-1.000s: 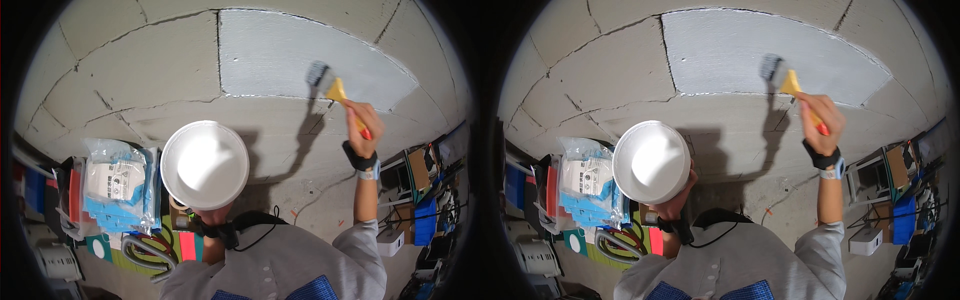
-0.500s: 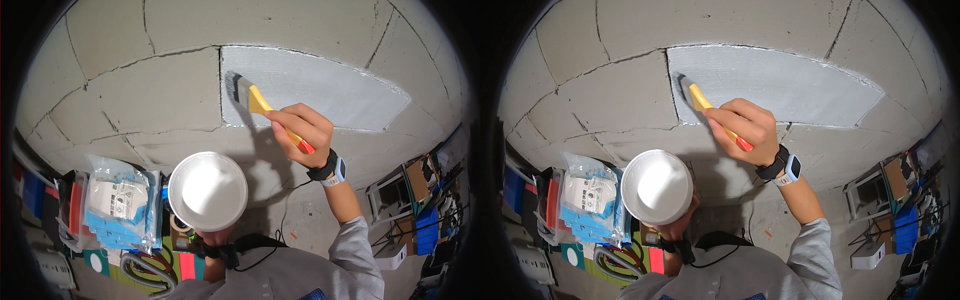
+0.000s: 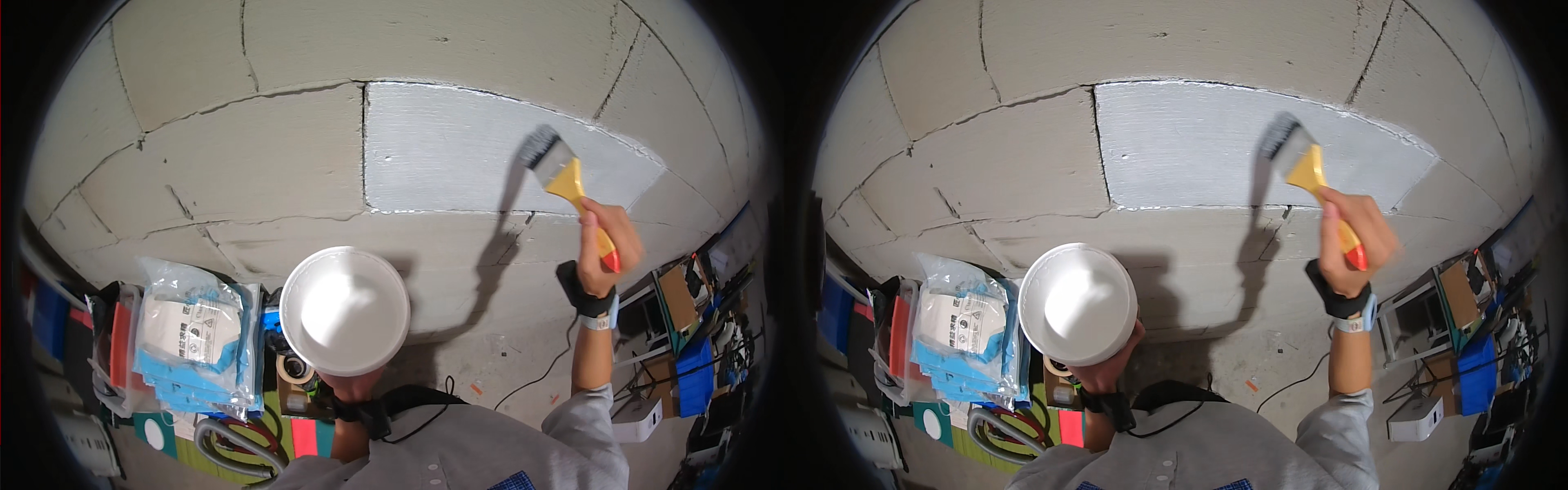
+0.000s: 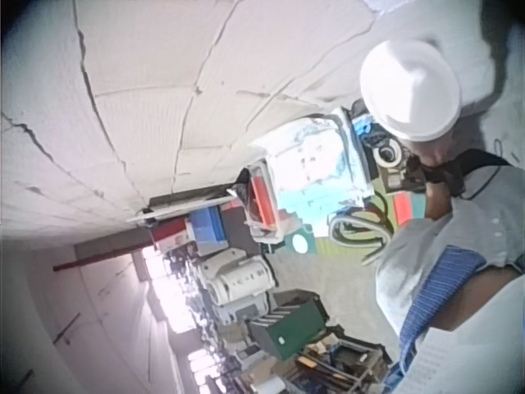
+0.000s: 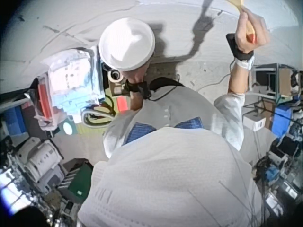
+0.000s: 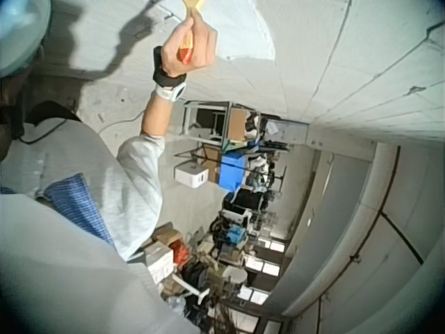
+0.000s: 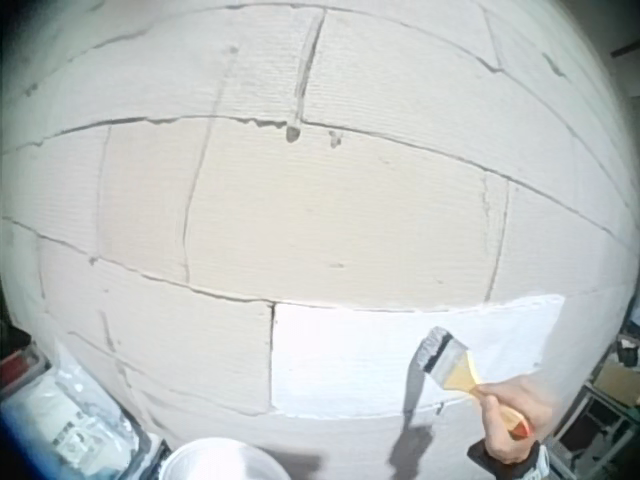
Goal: The person is painting a small section of a concrete block wall using a handheld brush and a bucket of white paint.
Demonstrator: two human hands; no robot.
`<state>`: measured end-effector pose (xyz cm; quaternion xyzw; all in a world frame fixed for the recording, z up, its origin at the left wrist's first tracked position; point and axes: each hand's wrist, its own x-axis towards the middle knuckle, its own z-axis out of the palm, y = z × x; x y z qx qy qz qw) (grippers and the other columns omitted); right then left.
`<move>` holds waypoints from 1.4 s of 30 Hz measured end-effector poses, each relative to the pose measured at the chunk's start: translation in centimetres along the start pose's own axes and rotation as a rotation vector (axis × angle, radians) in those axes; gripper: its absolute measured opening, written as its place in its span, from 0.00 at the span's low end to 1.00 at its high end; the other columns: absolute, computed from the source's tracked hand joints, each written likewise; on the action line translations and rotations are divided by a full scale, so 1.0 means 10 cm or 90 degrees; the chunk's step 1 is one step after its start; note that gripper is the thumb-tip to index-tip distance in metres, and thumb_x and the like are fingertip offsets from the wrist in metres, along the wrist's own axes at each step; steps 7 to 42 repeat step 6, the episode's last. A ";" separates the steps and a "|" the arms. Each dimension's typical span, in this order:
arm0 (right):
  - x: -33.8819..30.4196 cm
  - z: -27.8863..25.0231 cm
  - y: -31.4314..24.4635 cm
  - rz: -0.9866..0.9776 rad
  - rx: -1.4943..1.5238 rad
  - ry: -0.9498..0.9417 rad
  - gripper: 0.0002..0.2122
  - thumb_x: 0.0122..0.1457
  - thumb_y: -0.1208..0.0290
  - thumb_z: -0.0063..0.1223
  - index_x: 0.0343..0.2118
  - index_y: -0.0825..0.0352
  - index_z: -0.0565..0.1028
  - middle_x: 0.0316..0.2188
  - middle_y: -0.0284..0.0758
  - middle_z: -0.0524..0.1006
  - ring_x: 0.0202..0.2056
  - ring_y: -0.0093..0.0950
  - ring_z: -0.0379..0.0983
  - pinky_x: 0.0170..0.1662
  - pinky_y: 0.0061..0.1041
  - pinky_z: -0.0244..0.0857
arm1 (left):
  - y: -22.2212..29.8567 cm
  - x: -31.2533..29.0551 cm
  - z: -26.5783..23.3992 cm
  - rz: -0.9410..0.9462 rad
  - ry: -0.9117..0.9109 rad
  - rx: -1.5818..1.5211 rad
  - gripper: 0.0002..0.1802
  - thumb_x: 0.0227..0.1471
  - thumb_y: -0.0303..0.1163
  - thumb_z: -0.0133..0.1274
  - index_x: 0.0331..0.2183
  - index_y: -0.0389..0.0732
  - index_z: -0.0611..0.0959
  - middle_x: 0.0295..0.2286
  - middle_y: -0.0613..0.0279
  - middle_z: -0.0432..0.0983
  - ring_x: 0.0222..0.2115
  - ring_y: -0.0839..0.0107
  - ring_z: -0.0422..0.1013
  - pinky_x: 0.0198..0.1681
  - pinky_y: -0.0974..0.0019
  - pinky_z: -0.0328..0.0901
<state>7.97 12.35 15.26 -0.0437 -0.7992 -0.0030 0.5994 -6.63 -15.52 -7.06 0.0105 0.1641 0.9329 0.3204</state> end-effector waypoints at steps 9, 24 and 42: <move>0.31 0.73 -0.51 -0.066 0.257 -0.091 0.11 0.51 0.85 0.59 0.37 0.67 0.85 0.29 0.38 0.82 0.26 0.31 0.78 0.30 0.26 0.71 | 0.09 -0.07 0.13 -0.081 -0.087 -0.238 0.46 0.51 0.62 0.53 0.64 0.50 0.61 0.61 0.55 0.60 0.61 0.49 0.55 0.59 0.36 0.54; 0.31 0.73 -0.51 -0.066 0.257 -0.091 0.11 0.51 0.85 0.59 0.37 0.67 0.85 0.29 0.38 0.82 0.26 0.31 0.78 0.30 0.26 0.71 | 0.09 -0.07 0.13 -0.081 -0.087 -0.238 0.46 0.51 0.62 0.53 0.64 0.50 0.61 0.61 0.55 0.60 0.61 0.49 0.55 0.59 0.36 0.54; 0.31 0.73 -0.51 -0.066 0.257 -0.091 0.11 0.51 0.85 0.59 0.37 0.67 0.85 0.29 0.38 0.82 0.26 0.31 0.78 0.30 0.26 0.71 | 0.09 -0.07 0.13 -0.081 -0.087 -0.238 0.46 0.51 0.62 0.53 0.64 0.50 0.61 0.61 0.55 0.60 0.61 0.49 0.55 0.59 0.36 0.54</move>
